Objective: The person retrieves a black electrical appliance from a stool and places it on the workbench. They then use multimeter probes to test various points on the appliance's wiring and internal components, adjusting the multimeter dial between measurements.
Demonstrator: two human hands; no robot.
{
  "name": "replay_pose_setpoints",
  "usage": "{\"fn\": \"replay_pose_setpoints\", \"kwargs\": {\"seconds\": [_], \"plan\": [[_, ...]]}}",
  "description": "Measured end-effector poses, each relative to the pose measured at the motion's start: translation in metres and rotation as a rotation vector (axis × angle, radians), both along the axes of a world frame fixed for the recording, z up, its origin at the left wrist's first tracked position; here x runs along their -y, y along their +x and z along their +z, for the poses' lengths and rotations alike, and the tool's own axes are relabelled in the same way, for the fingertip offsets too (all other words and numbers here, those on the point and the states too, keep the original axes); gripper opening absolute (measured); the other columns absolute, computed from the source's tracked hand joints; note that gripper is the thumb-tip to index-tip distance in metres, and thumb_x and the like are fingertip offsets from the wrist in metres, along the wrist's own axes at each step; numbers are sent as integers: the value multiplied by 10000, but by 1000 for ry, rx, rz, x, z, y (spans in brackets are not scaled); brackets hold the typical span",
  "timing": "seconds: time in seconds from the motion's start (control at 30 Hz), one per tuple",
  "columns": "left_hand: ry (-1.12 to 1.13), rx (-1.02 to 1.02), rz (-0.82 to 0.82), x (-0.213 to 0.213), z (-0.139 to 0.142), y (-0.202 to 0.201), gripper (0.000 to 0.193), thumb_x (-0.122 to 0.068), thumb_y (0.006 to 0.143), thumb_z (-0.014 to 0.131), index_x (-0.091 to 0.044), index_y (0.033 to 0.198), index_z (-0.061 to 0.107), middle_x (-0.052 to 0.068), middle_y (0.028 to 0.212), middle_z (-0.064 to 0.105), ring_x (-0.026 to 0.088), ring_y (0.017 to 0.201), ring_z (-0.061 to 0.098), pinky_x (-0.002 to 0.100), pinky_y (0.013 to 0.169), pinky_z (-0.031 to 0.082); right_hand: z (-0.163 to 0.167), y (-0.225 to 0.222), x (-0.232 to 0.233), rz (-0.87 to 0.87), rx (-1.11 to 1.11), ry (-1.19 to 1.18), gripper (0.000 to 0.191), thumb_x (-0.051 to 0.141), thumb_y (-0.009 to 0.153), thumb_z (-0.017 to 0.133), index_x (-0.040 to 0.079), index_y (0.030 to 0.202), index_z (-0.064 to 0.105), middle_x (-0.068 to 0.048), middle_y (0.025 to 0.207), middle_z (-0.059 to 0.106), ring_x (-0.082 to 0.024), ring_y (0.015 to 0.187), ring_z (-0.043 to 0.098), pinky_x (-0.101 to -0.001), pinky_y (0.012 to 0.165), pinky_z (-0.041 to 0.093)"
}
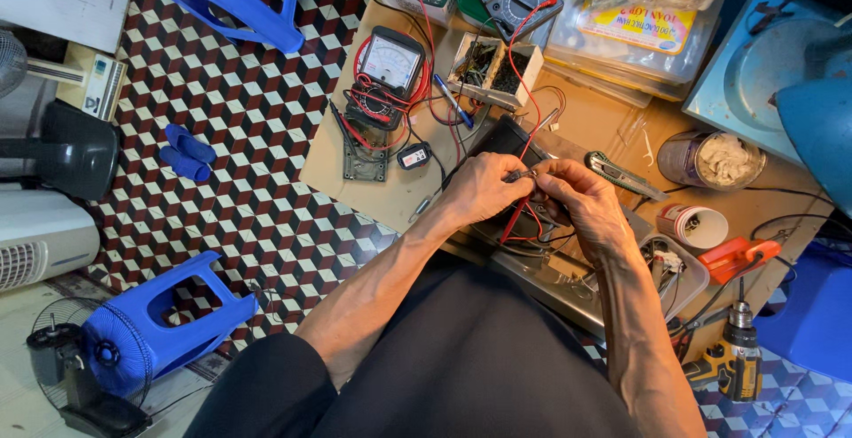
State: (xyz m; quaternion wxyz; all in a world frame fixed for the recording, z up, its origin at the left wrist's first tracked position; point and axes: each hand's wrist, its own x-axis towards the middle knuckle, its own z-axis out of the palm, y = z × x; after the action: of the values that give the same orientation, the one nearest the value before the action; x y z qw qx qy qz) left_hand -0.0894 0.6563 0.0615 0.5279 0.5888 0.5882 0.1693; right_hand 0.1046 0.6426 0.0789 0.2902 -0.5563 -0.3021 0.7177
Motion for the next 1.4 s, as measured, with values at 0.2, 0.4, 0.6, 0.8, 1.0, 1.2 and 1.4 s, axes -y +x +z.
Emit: {"fn": "replay_pose_setpoints", "kwargs": {"seconds": [0.2,0.4,0.6,0.8,1.0,1.2,1.4], "plan": [[82,37,-25,-2,-3,-2,356,-353,824,673,-30,945,764,149,805,757,232,716,745,361,643,552,-13,5,-1,18,-22,19,152,176,949,684,65,1041,733,34,755,637,-49,610,483,-210,542,355],[-1,47,-8,-3,9,-10,334,-330,806,698,-24,930,749,128,760,737,210,665,714,355,606,532,-13,-2,-7,47,-7,-64,158,181,939,672,51,997,741,16,681,612,-71,550,447,-234,502,308],[-31,46,-4,-1,6,-17,337,-329,808,698,-9,905,746,126,701,706,199,619,670,351,576,504,-18,-5,-5,58,-45,-73,168,196,946,673,53,1003,739,23,674,603,-68,560,455,-228,510,329],[-41,73,-16,0,8,-21,349,-339,793,705,-13,909,751,127,704,705,182,620,671,339,576,507,-17,-9,-4,54,-76,-59,165,187,934,682,51,1004,742,25,696,625,-65,576,473,-223,532,365],[-36,78,0,1,11,-24,352,-336,795,699,-11,917,754,119,727,723,179,644,677,335,597,513,-16,-14,-2,26,-8,-87,165,196,932,691,60,1012,739,30,691,617,-58,567,473,-210,522,342],[-35,62,13,1,16,-24,350,-334,813,685,-3,909,745,104,686,690,173,616,643,343,577,490,-14,-18,-1,-9,-21,-60,176,206,933,686,70,1026,749,36,685,610,-49,551,459,-205,498,321],[-81,64,22,-1,18,-22,348,-339,823,689,-4,897,742,77,691,686,153,614,618,345,557,470,-5,-20,-3,-22,47,-75,183,220,930,686,64,1011,738,18,682,612,-65,545,469,-222,491,352]]}}
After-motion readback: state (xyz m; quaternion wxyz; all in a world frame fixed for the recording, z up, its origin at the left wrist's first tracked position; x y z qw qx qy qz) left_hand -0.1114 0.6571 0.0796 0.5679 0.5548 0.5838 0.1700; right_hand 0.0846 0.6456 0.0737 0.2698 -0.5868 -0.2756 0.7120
